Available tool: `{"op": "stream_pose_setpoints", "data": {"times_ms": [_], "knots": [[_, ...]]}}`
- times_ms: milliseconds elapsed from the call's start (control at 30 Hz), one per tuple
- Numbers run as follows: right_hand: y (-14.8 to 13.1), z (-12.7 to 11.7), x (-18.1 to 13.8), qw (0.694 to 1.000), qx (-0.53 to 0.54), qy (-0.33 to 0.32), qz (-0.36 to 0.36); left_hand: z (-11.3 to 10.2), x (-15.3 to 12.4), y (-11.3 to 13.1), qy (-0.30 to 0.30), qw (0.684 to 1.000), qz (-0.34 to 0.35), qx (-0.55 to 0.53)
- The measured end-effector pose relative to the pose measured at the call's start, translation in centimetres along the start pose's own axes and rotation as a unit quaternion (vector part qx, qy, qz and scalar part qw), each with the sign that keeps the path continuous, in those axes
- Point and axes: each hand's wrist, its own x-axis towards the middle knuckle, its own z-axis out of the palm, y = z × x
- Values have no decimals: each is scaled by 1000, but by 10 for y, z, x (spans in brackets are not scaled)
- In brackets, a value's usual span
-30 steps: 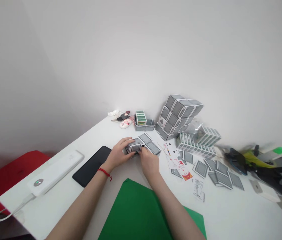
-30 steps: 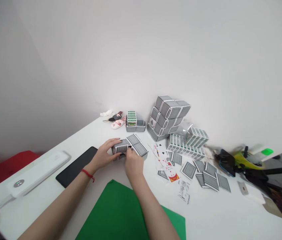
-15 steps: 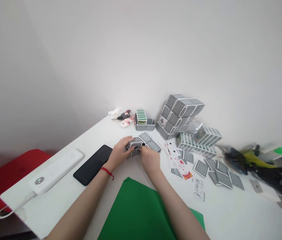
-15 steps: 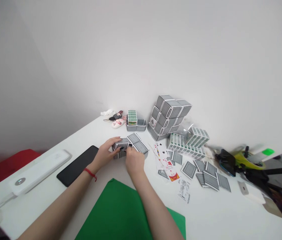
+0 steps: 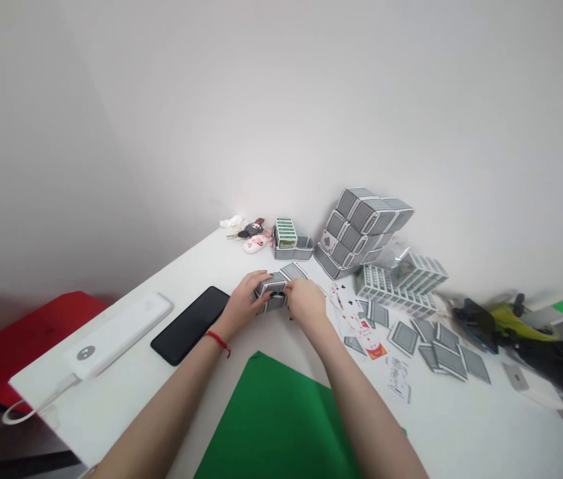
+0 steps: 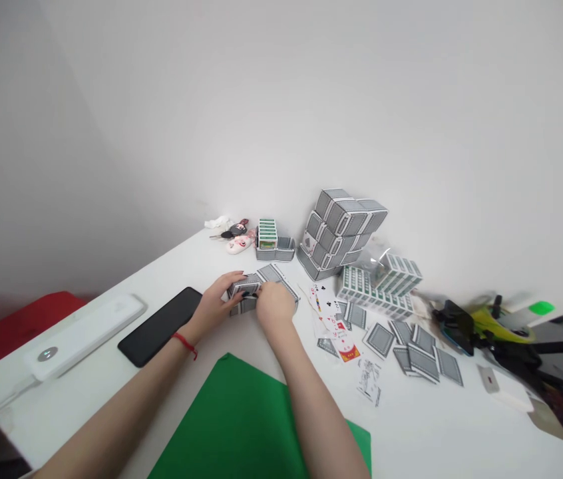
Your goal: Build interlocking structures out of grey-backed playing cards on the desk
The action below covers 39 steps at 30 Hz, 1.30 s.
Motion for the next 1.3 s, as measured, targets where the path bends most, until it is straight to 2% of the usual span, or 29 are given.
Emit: {"op": "stream_pose_setpoints", "data": {"times_ms": [367, 667, 733, 900, 1000, 1067, 1233, 1300], "knots": [[2, -8, 6, 999, -28, -18, -30, 1, -1, -3, -20, 1000, -4, -15], [5, -5, 2, 999, -23, 9, -40, -4, -5, -3, -63, 997, 20, -43], [6, -6, 2, 999, -8, 13, -38, -4, -6, -4, -63, 997, 16, -43], [7, -10, 4, 996, 72, -37, -23, -3, -7, -5, -65, 997, 13, -43], [8, -12, 9, 998, 63, -13, -23, -3, -8, -7, -68, 996, 19, -54], [11, -12, 14, 997, 58, -2, -41, -3, -8, -7, -66, 996, 21, -64], [27, -5, 26, 982, 79, 18, -172, -2, -8, -6, -68, 994, 20, -79], [34, 0, 28, 974, 103, 42, -199, -1, -8, -6, -73, 994, 19, -83]]}}
